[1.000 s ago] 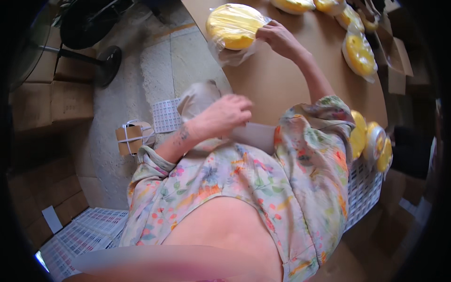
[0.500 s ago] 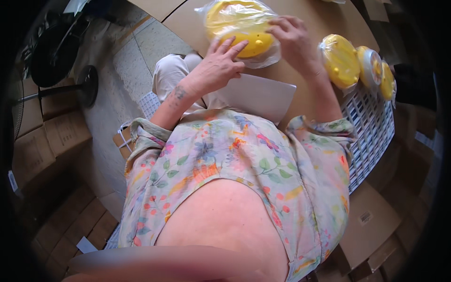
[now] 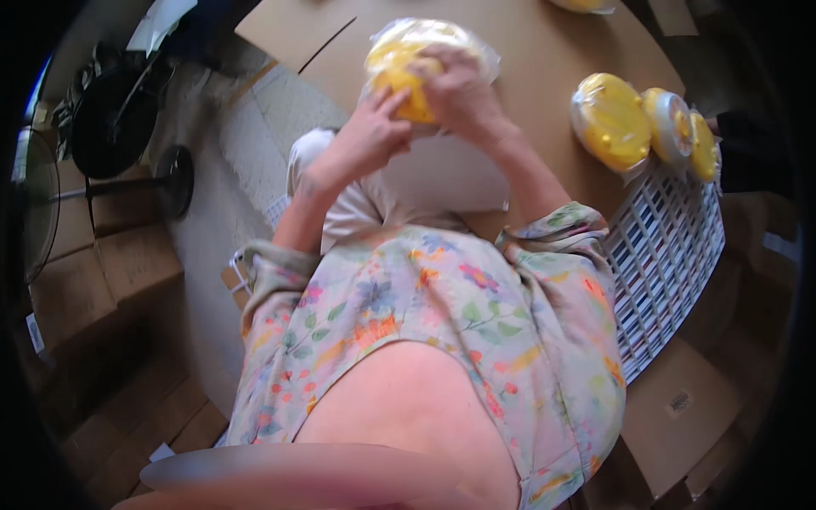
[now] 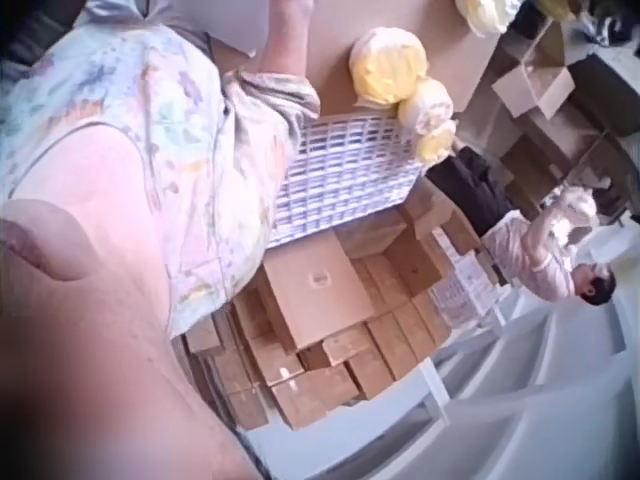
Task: The recorder is packing yellow round products from plastic bags into white cardboard boxes.
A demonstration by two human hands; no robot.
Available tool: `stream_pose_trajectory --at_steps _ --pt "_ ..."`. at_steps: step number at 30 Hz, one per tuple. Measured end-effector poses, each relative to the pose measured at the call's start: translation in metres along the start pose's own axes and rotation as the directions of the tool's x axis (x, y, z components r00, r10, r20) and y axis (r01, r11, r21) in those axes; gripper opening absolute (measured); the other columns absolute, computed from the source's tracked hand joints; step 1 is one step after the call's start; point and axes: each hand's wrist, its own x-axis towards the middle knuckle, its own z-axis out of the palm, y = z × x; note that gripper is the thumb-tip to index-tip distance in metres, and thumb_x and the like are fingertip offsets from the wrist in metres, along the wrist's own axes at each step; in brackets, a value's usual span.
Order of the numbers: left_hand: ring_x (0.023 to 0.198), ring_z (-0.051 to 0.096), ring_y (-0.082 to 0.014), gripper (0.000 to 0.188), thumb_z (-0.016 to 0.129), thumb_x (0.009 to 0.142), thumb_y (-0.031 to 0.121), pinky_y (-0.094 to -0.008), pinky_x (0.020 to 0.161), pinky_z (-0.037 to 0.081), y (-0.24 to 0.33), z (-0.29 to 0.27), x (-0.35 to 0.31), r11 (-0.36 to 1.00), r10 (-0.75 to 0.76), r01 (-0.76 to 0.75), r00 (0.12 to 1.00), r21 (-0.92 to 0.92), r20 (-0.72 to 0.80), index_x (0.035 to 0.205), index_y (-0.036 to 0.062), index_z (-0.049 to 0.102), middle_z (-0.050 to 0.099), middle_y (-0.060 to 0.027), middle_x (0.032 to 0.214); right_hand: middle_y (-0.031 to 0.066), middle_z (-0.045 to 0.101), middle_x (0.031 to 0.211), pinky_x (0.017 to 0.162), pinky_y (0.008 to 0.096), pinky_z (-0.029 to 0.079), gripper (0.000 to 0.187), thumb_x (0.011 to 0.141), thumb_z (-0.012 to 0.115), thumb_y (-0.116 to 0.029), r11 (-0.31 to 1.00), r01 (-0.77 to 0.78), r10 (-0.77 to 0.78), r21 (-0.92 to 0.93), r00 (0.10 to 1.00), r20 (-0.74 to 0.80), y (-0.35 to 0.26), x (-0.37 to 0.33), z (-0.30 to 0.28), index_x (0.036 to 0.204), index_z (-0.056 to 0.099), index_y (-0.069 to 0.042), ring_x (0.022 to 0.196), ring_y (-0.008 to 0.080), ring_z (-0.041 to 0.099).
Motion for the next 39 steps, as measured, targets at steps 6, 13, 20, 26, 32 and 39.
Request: stream_pose_trajectory --at_steps 6,13,20,26,32,39 --pt "0.094 0.062 -0.029 0.01 0.066 0.082 0.015 -0.039 0.084 0.049 0.052 -0.039 -0.008 0.975 -0.007 0.064 0.966 -0.213 0.258 0.085 0.0056 0.064 0.065 -0.0096 0.092 0.0124 0.028 0.158 0.112 0.0659 0.019 0.058 0.08 0.07 -0.042 0.971 0.239 -0.22 -0.007 0.905 0.364 -0.017 0.025 0.022 0.135 0.056 -0.031 0.145 0.0438 0.023" --pt "0.092 0.063 -0.0271 0.013 0.065 0.087 0.02 -0.0388 0.081 0.049 0.039 -0.036 -0.021 0.954 0.035 0.044 0.966 -0.296 0.255 0.086 0.0069 0.063 0.065 -0.0082 0.091 0.0137 0.026 0.158 0.115 0.0646 0.016 0.059 0.079 0.07 -0.031 0.968 0.018 0.086 -0.25 0.913 0.398 0.051 0.037 -0.002 0.136 0.054 -0.029 0.147 0.0414 0.019" --pt "0.088 0.063 -0.027 0.011 0.065 0.086 0.018 -0.0383 0.079 0.05 0.036 -0.027 -0.027 0.927 0.013 0.089 0.964 -0.365 0.266 0.085 0.0069 0.063 0.064 -0.0076 0.088 0.014 0.054 0.137 0.105 0.0487 0.041 0.037 0.081 0.07 -0.011 0.943 -0.163 0.206 -0.289 0.97 0.127 0.116 0.026 -0.013 0.118 0.065 -0.011 0.125 0.0372 0.05" --pt "0.087 0.063 -0.0311 0.012 0.067 0.082 0.013 -0.0411 0.076 0.05 0.026 -0.028 -0.027 0.908 0.028 0.076 0.97 -0.412 0.24 0.088 0.004 0.062 0.064 -0.0115 0.088 0.0143 0.062 0.122 0.098 0.0413 0.047 0.031 0.084 0.069 -0.012 0.963 -0.198 0.124 0.182 0.927 0.353 0.051 0.027 -0.01 0.115 0.065 -0.007 0.115 0.0342 0.057" --pt "0.087 0.062 -0.0324 0.011 0.067 0.084 0.014 -0.0412 0.075 0.049 0.032 -0.038 -0.015 0.898 0.036 0.076 0.969 -0.433 0.245 0.089 0.0051 0.061 0.064 -0.0116 0.088 0.0141 0.063 0.122 0.099 0.0401 0.046 0.031 0.086 0.068 -0.012 0.93 -0.3 0.303 0.211 0.953 0.017 0.066 -0.039 -0.046 0.116 0.065 -0.005 0.115 0.032 0.058" --pt "0.084 0.062 -0.034 0.01 0.065 0.087 0.012 -0.0412 0.073 0.049 0.041 -0.042 -0.012 0.904 0.014 0.13 0.943 -0.407 0.333 0.093 0.0044 0.061 0.065 -0.0136 0.087 0.0209 0.062 0.123 0.098 0.0377 0.047 0.044 0.088 0.071 -0.022 0.563 -0.826 0.725 -0.011 0.501 -0.473 0.196 -0.188 -0.118 0.125 0.06 0.0 0.112 0.0333 0.06"
